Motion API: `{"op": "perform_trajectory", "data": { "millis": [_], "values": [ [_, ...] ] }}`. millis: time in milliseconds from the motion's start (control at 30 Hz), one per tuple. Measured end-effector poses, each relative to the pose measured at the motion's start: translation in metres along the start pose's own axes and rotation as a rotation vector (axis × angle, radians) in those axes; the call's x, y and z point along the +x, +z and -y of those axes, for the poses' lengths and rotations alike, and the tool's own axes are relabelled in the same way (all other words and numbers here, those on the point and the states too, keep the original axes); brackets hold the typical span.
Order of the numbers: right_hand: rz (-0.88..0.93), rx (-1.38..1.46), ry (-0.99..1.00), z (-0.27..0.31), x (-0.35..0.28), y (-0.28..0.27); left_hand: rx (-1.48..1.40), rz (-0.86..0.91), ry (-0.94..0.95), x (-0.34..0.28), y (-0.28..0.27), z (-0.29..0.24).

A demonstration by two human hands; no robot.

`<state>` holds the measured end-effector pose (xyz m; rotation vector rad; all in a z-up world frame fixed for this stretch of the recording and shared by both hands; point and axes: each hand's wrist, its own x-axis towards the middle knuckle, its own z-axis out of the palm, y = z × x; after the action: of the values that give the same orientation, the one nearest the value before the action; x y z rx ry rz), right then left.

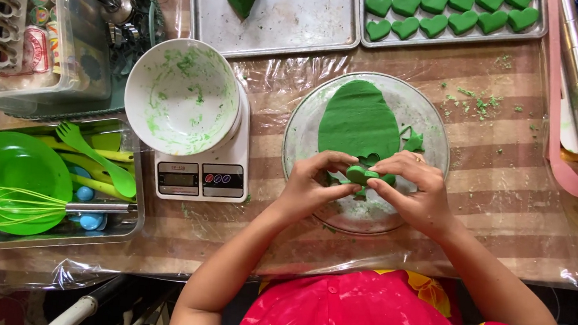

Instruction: Using a heart-shaped cookie cutter to cut shapes out of green dough and placing them on a tray

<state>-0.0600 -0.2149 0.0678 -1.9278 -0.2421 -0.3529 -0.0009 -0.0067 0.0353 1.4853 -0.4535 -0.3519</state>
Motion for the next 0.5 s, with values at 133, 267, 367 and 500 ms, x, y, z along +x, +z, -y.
{"op": "perform_trajectory", "data": {
  "millis": [133, 267, 367, 500],
  "values": [
    [-0.014, 0.004, -0.005, 0.004, -0.001, -0.001, 0.003, 0.012, 0.006, -0.001, 0.001, -0.004],
    [0.004, -0.039, 0.018, 0.008, 0.002, -0.005, -0.015, 0.024, -0.002, -0.001, 0.002, 0.003],
    [-0.01, -0.089, 0.093, 0.006, 0.022, -0.017, 0.0, 0.013, 0.016, -0.001, -0.001, 0.001],
    [-0.054, -0.259, 0.038, -0.076, 0.087, -0.067, 0.022, -0.027, 0.051, 0.002, -0.004, -0.007]
  ]
}}
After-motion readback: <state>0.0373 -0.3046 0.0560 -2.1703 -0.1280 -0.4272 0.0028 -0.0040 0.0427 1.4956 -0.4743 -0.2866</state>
